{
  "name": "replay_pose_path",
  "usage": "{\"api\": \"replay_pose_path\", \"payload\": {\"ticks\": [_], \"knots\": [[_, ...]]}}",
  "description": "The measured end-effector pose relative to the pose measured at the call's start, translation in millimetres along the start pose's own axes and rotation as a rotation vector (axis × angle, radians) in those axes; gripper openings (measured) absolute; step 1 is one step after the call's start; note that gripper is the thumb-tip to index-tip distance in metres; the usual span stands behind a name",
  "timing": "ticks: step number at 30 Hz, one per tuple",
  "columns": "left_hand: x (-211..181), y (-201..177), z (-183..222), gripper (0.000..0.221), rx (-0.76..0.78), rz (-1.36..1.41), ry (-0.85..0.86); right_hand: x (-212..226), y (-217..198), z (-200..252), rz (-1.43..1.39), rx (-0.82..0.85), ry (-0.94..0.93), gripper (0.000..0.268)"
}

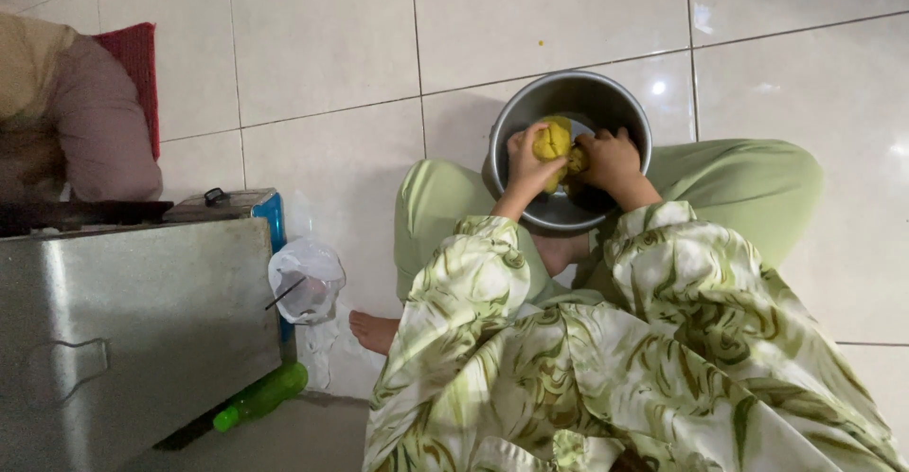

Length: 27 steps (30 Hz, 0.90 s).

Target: Kneading a yellow dough in a metal bowl while sitting on the floor.

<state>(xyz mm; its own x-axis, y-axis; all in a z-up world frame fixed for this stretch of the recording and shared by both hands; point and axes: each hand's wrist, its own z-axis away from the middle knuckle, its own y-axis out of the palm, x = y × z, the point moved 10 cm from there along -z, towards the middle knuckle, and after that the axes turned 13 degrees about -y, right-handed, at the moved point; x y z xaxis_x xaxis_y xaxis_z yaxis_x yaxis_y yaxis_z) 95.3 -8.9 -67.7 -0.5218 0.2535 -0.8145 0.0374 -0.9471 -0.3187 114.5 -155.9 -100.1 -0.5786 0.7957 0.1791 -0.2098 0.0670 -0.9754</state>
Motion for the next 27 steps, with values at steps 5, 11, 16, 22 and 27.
{"api": "replay_pose_path", "payload": {"ticks": [5, 11, 16, 22, 27], "knots": [[-27.5, -10.6, 31.3, 0.071, 0.080, 0.323, -0.134, -5.9, -38.9, 22.5, -0.760, -0.130, 0.262, 0.059], [35.8, 18.0, -5.6, 0.081, 0.005, -0.148, -0.090, -12.0, 16.4, 8.0, -0.498, -0.092, 0.237, 0.048], [38.6, 33.8, -9.1, 0.090, -0.085, -0.406, -0.115, -4.0, 24.3, -9.6, -0.106, -0.079, 0.086, 0.041], [10.4, 32.7, -3.1, 0.083, 0.048, -0.476, -0.072, 3.7, 43.9, -16.9, 0.212, -0.007, -0.082, 0.030], [36.4, 18.9, -36.4, 0.051, 0.054, -0.092, -0.147, -24.6, 20.2, -2.0, -0.523, -0.257, 0.297, 0.037]]}}
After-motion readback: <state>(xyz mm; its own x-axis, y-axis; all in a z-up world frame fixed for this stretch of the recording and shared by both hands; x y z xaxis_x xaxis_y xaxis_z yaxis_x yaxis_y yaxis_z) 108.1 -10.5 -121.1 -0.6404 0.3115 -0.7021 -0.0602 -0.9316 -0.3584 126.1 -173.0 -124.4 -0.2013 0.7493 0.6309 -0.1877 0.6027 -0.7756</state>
